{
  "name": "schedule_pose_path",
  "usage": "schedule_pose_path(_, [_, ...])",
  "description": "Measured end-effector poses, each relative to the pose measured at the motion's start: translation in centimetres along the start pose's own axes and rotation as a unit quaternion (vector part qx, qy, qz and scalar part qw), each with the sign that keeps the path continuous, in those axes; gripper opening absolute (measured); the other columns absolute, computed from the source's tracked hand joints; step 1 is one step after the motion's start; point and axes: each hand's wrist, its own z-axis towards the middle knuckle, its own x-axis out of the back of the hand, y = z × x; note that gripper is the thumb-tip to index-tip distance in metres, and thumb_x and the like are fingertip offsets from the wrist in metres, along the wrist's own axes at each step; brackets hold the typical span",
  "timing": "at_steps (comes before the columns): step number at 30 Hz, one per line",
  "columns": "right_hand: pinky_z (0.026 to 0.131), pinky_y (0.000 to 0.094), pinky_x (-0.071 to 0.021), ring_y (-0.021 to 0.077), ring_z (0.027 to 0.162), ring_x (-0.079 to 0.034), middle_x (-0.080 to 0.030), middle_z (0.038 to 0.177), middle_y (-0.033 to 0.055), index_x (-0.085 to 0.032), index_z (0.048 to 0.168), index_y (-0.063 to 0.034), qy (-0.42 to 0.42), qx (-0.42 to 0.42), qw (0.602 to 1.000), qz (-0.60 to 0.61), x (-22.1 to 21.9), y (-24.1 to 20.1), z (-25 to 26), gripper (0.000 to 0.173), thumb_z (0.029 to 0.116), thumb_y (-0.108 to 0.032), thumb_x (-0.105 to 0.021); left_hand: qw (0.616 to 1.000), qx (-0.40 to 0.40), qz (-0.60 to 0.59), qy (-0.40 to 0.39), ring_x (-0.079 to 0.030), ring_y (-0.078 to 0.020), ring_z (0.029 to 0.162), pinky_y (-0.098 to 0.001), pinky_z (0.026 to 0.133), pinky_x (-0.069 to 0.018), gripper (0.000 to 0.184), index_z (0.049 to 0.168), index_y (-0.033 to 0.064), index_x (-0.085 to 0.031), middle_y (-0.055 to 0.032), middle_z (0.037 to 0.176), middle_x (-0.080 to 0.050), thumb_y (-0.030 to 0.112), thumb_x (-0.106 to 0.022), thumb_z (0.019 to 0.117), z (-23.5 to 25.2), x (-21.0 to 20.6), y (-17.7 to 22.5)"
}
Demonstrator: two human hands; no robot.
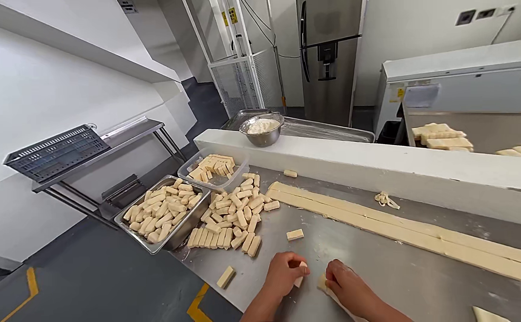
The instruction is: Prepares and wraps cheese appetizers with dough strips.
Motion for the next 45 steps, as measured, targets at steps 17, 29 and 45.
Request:
schedule_pose_path(17, [0.084, 0.0508, -0.0561, 0.0356, 0.089, -0.069, -0.067, 0.107, 0.0243, -0.053, 0.134, 0.0055, -0.191, 0.022, 0.978, -0.086, 0.1, -8.0, 0.1, 0.045, 0.0977, -0.016, -0.07, 0.952, 0.004, -0.303, 0.051, -0.07, -0.013, 0.096, -0.0308, 0.086, -0.0588, 0.019, 0.105, -0.0022, -0.072, -0.0091, 0.115, -0.071, -0.002, -0.071, 0.0864, -9.2, 1.7, -4.7])
schedule_pose_path(29, [0.093, 0.0524, -0.0488, 0.0349, 0.099, -0.066, -0.069, 0.104, 0.0219, -0.064, 0.12, 0.0052, -0.166, 0.064, 0.981, -0.074, 0.3, -9.1, 0.0, 0.028, 0.1031, -0.016, -0.06, 0.932, -0.08, -0.342, -0.091, -0.067, -0.01, 0.112, -0.0285, 0.091, -0.0569, 0.018, 0.102, 0.0017, -0.076, -0.0095, 0.138, -0.063, 0.001, -0.07, 0.0859, -8.7, 0.7, -4.8])
schedule_pose_path(45, [0.077, 0.0325, -0.0578, 0.0132, 0.078, -0.072, -0.073, 0.088, 0.006, -0.062, 0.11, -0.0003, -0.208, -0.023, 0.966, 0.149, -2.3, -6.7, 1.2, 0.015, 0.1003, -0.012, -0.065, 0.896, 0.019, 0.196, 0.398, -0.069, -0.0432, 0.104, -0.058, 0.096, -0.052, 0.028, 0.112, -0.0067, -0.073, -0.0258, 0.107, -0.072, 0.013, -0.074, 0.0915, -7.4, 3.9, -7.5])
